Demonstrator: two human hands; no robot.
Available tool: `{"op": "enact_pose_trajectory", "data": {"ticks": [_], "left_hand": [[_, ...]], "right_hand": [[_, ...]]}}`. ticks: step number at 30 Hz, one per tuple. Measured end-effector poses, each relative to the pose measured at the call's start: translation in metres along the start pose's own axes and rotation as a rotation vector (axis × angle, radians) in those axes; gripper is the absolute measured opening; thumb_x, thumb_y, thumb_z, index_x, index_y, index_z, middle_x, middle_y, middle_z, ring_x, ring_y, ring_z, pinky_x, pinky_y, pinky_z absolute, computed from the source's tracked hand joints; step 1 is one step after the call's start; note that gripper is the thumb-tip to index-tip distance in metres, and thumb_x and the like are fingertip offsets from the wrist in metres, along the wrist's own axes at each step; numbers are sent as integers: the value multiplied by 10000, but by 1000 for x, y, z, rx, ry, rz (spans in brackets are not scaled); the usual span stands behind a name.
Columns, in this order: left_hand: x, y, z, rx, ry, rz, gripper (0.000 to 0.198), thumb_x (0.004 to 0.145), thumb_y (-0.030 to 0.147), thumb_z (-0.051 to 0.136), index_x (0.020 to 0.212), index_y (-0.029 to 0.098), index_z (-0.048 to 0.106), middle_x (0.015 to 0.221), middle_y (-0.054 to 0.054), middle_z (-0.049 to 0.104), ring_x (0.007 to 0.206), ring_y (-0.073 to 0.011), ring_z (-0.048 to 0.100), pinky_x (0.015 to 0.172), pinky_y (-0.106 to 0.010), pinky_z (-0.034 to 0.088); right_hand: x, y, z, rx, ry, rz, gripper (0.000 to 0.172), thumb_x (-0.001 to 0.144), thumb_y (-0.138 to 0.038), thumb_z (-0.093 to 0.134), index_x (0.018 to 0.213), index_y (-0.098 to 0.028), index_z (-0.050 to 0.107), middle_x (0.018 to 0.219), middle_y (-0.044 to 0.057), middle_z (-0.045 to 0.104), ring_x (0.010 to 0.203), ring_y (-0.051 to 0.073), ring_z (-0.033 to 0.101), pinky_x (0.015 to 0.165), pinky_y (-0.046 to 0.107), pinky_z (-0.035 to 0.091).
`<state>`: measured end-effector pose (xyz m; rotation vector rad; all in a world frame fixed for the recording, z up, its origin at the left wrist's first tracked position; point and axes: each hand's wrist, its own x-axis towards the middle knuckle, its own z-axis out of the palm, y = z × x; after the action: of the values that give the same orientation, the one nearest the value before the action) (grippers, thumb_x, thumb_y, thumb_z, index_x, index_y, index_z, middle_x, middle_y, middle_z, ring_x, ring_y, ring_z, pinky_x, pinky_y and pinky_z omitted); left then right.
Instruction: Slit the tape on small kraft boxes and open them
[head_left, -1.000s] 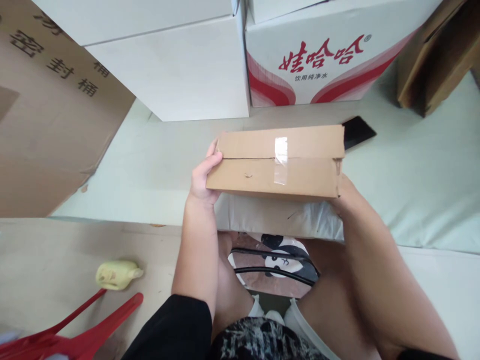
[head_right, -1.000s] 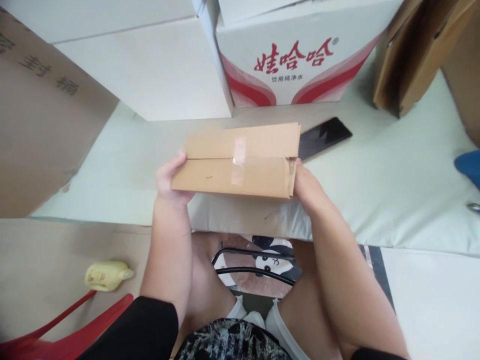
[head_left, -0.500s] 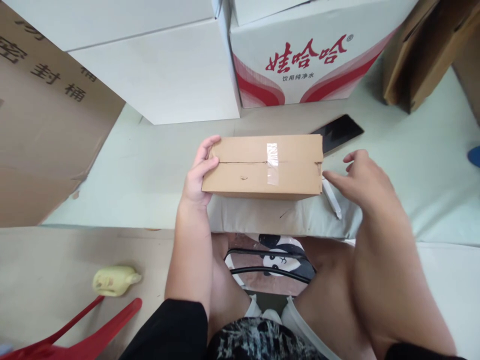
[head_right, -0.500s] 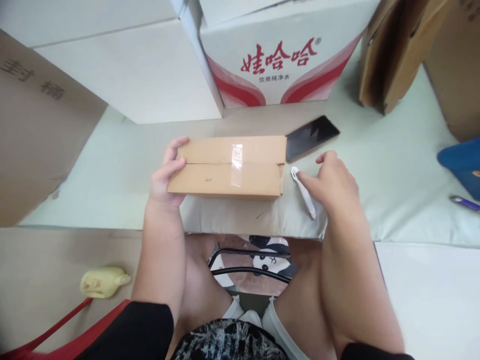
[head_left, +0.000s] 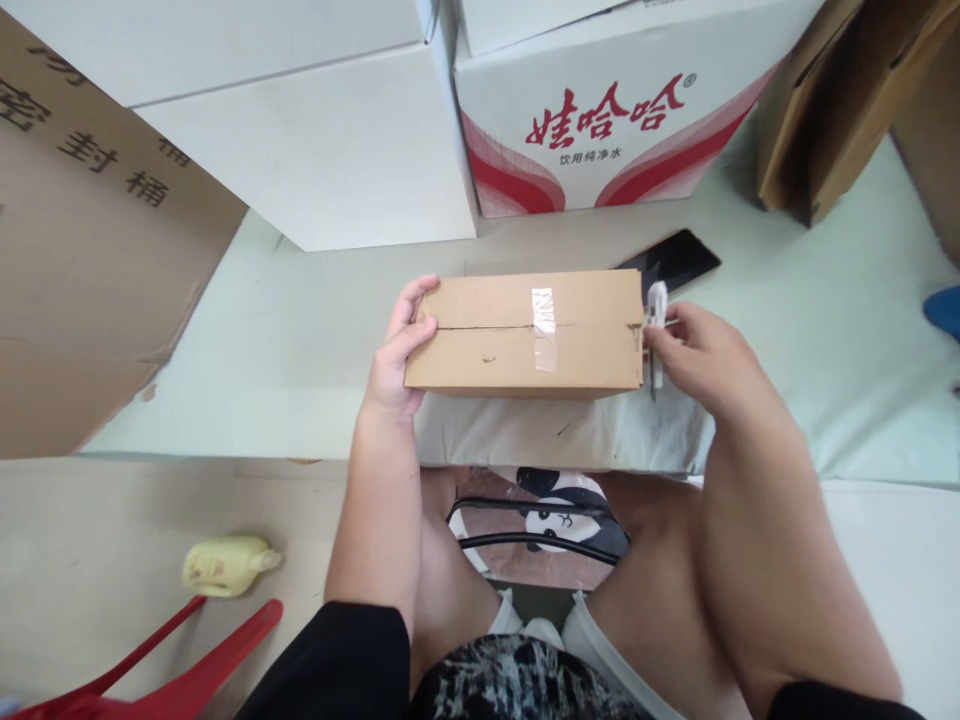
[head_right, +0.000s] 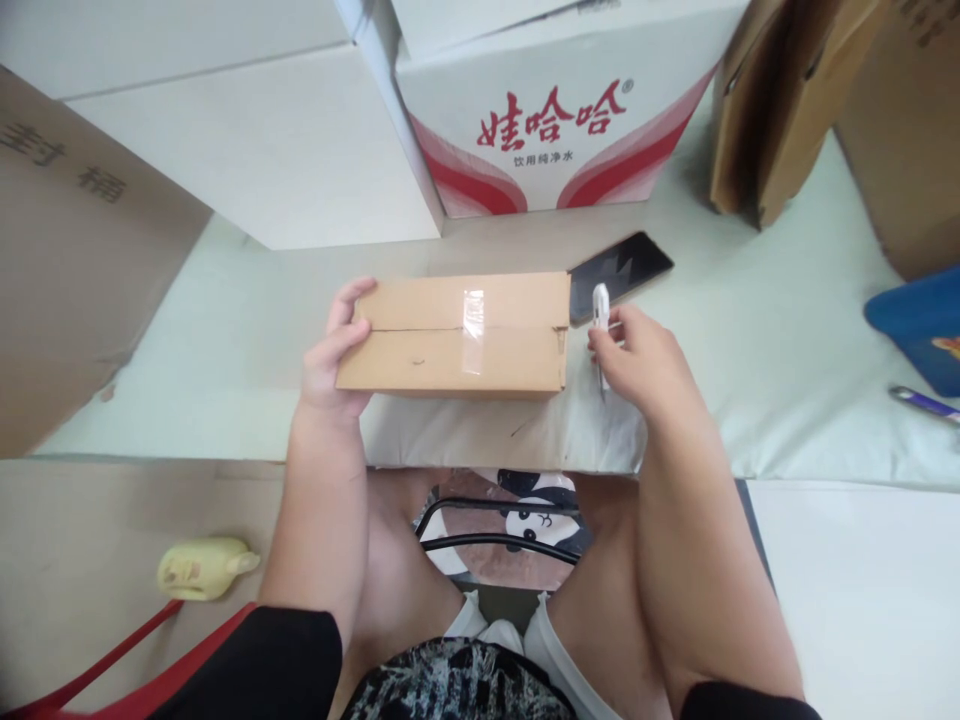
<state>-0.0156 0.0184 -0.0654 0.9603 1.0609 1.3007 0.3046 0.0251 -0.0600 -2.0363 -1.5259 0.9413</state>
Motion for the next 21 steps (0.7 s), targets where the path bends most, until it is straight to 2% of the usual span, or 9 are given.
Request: {"op": "enact_pose_trajectory", "data": {"ticks": [4, 6, 8, 11, 13, 15, 18, 19, 21], "left_hand": [[-1, -1, 2, 18, -6, 23, 493, 743, 425, 758, 1207, 316, 633, 1391, -37, 621, 1388, -351, 525, 1100, -447, 491], [-2, -2, 3, 26, -3, 28, 493, 742, 432, 760, 1204, 316, 632, 1389, -34, 620, 1393, -347, 521, 1113, -445, 481], [-4, -3, 4, 23, 6, 33, 496, 729, 434, 772, 1193, 316, 642, 1383, -31, 623, 1400, -345, 512, 1128, -440, 471], [-6, -4, 5, 14, 8, 45, 497, 721, 435, 784, 1185, 316, 651, 1367, -31, 630, 1398, -345, 509, 1138, -436, 461], [-7, -5, 6, 13, 2, 50, 497, 725, 441, 786, 1187, 318, 652, 1352, -31, 633, 1378, -342, 526, 1122, -432, 469], [-7, -5, 8, 16, -3, 48, 500, 728, 453, 787, 1190, 319, 650, 1340, -31, 637, 1356, -340, 546, 1098, -425, 482], [-8, -5, 9, 27, -14, 41, 506, 739, 472, 784, 1198, 318, 640, 1349, -34, 632, 1357, -343, 548, 1097, -427, 479], [-8, -4, 10, 31, -19, 39, 510, 741, 478, 784, 1202, 318, 635, 1357, -34, 628, 1364, -345, 542, 1103, -430, 475], [-8, -4, 9, 35, -28, 37, 519, 742, 488, 786, 1207, 321, 630, 1365, -35, 624, 1373, -347, 536, 1113, -436, 469]], "right_hand": [[-3, -12, -3, 843, 295, -180, 109, 825, -301, 647, 883, -231, 585, 735, -23, 666, 595, 121, 637, 601, 273, 526], [-6, -19, -7, 1061, 479, -306, 77, 821, -264, 643, 870, -231, 593, 688, -55, 620, 572, 93, 617, 616, 256, 537], [-13, -26, -13, 1116, 579, -387, 49, 829, -268, 628, 814, -231, 600, 705, -63, 605, 613, 79, 629, 658, 256, 537], [-29, -39, -20, 1109, 490, -416, 93, 831, -315, 650, 779, -252, 605, 805, -74, 622, 756, 94, 683, 682, 264, 530], [-40, -49, -22, 1155, 396, -432, 133, 801, -341, 729, 802, -275, 614, 794, -89, 602, 752, 89, 678, 649, 251, 535], [-48, -58, -20, 1212, 346, -474, 258, 728, -388, 837, 800, -275, 616, 642, -104, 512, 559, 61, 570, 526, 215, 495], [-54, -68, -15, 1215, 262, -565, 370, 655, -459, 907, 805, -272, 626, 441, -143, 351, 329, 51, 248, 310, 212, 280], [-55, -70, -13, 1208, 233, -582, 378, 645, -466, 916, 798, -272, 630, 409, -147, 340, 305, 56, 201, 281, 227, 222], [-55, -71, -10, 1209, 226, -560, 370, 620, -440, 933, 732, -260, 630, 420, -131, 400, 293, 57, 243, 274, 243, 184]]}}
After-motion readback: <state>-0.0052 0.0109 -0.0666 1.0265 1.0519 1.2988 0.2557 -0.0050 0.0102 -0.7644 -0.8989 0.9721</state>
